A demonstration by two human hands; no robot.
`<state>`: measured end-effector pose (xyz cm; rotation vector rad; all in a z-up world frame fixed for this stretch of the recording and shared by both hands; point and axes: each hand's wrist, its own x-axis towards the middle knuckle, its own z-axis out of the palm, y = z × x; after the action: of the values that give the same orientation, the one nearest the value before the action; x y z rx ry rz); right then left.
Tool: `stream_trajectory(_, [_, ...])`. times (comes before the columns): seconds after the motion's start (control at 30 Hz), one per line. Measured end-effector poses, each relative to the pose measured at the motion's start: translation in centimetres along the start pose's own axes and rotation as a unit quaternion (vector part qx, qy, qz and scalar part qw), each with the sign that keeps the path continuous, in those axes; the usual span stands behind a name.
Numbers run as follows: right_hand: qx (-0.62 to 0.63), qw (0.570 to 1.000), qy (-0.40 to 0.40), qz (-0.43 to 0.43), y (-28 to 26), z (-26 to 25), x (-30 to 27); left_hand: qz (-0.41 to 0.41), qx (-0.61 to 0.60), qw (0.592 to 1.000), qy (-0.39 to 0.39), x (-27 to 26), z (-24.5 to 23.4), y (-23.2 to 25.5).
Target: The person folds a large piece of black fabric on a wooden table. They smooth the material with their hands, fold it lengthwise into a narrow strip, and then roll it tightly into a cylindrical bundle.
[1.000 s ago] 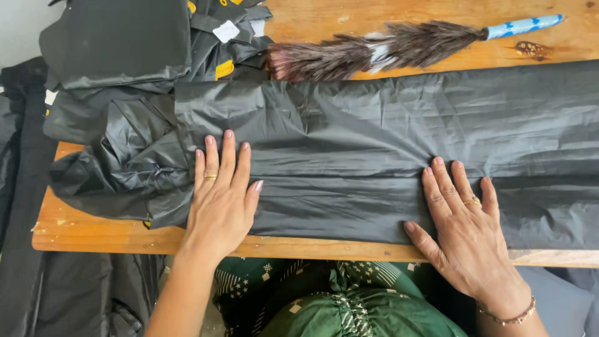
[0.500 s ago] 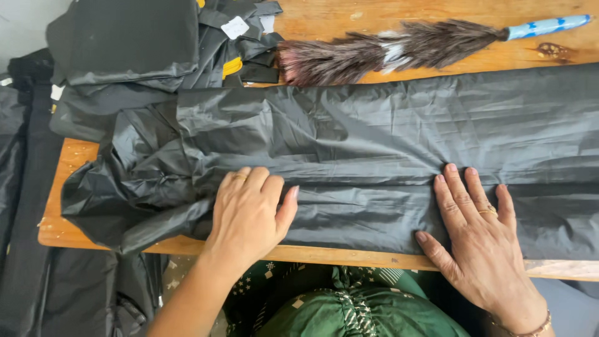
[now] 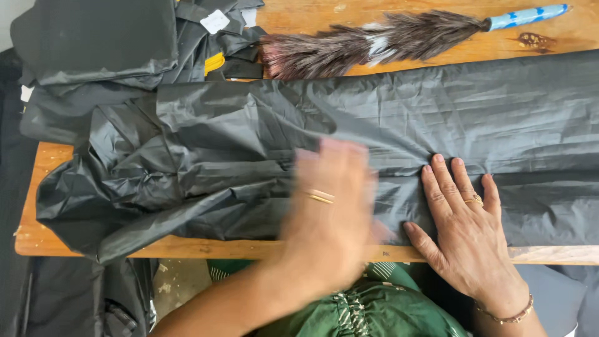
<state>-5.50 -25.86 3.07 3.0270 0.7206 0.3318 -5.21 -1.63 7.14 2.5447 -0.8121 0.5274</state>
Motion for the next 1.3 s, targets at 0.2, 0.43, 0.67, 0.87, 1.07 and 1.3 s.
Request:
stream_trajectory(0.2, [0.005, 1.0, 0.006, -0.008, 0.4, 0.7, -0.5, 0.025, 0.004, 0.981, -0.192, -0.8, 6.8, 3.9])
stream_trajectory(0.43, [0.02, 1.0, 0.012, -0.006, 0.4, 0.1, -0.1, -0.02, 0.294, 0.953, -0.074, -4.6, 2.6, -5.6])
stream_trajectory(0.67, [0.006, 1.0, 0.01, -0.005, 0.2, 0.2, -0.2, -0.203, 0.26, 0.935, -0.129, -5.3, 0.5, -7.1])
stream_trajectory(0.87, [0.027, 1.0, 0.0, 0.0, 0.2, 0.2, -0.3, -0.005, 0.008, 0.995, -0.097, -0.3, 4.0, 1.6])
stream_trajectory(1.07, [0.092, 0.995, 0.007, 0.032, 0.4, -0.2, -0.1, -0.001, -0.025, 0.991, -0.129, 0.2, 6.0, 1.4])
stream_trajectory(1.3, [0.305, 0.938, -0.045, -0.16, -4.1, -4.3, 0.1, -0.005, -0.039, 0.993, -0.113, -0.7, 7.3, 1.2])
